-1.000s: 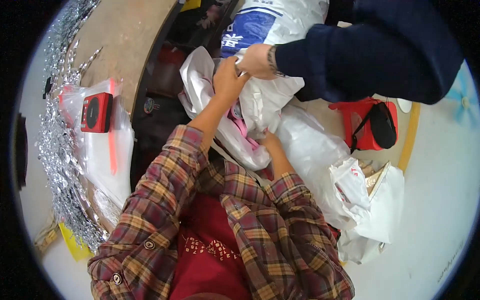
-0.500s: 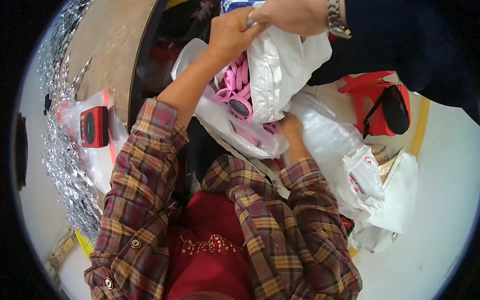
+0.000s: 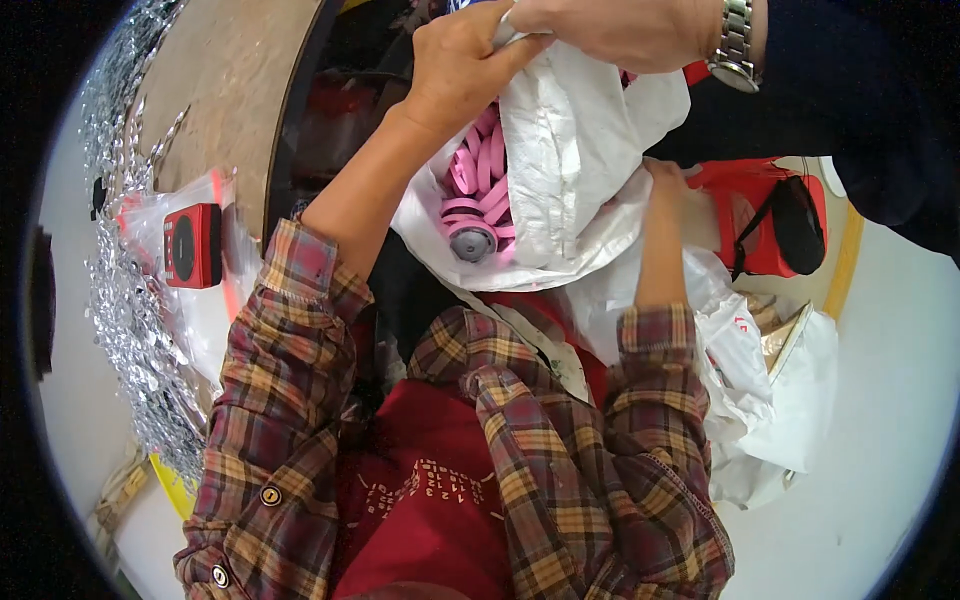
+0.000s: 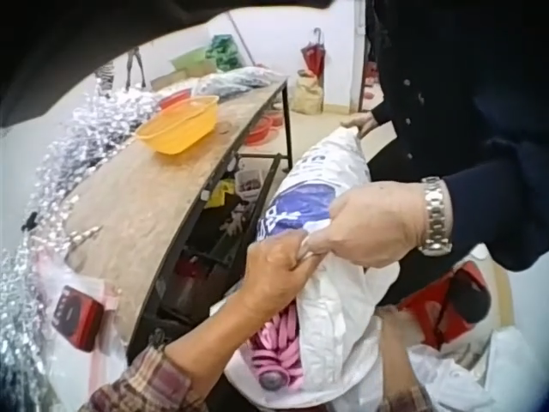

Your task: Packaging small shiny items into containers and then organizing larger white bags.

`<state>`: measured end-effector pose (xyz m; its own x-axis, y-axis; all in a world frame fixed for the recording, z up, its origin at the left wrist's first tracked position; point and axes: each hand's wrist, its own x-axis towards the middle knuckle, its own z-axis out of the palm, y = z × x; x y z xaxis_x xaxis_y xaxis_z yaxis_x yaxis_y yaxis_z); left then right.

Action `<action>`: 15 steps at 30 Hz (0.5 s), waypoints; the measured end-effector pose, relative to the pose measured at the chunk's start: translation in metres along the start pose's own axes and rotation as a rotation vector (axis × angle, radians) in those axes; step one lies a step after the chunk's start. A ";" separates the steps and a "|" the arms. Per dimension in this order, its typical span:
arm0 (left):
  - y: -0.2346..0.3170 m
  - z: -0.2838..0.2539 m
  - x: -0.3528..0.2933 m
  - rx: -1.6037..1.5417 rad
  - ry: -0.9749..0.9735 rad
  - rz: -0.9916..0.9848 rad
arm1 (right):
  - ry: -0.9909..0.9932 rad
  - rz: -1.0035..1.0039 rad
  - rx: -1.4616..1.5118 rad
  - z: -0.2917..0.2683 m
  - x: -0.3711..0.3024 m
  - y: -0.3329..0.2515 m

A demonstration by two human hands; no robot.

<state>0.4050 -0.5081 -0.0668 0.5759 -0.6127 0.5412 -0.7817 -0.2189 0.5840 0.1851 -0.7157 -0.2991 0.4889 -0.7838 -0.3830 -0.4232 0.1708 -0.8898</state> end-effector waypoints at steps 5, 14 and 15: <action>-0.021 0.025 -0.018 0.053 0.089 0.064 | -0.228 -0.230 0.046 -0.003 -0.041 -0.027; -0.022 0.034 -0.033 0.153 0.120 0.032 | -0.328 0.206 0.664 -0.044 -0.053 -0.092; -0.016 0.040 -0.036 0.124 0.108 0.015 | -0.227 0.309 0.666 -0.036 -0.046 -0.093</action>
<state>0.3872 -0.5127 -0.1193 0.5812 -0.5330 0.6149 -0.8100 -0.3062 0.5002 0.1739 -0.7170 -0.1897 0.5984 -0.5124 -0.6159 -0.0525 0.7420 -0.6683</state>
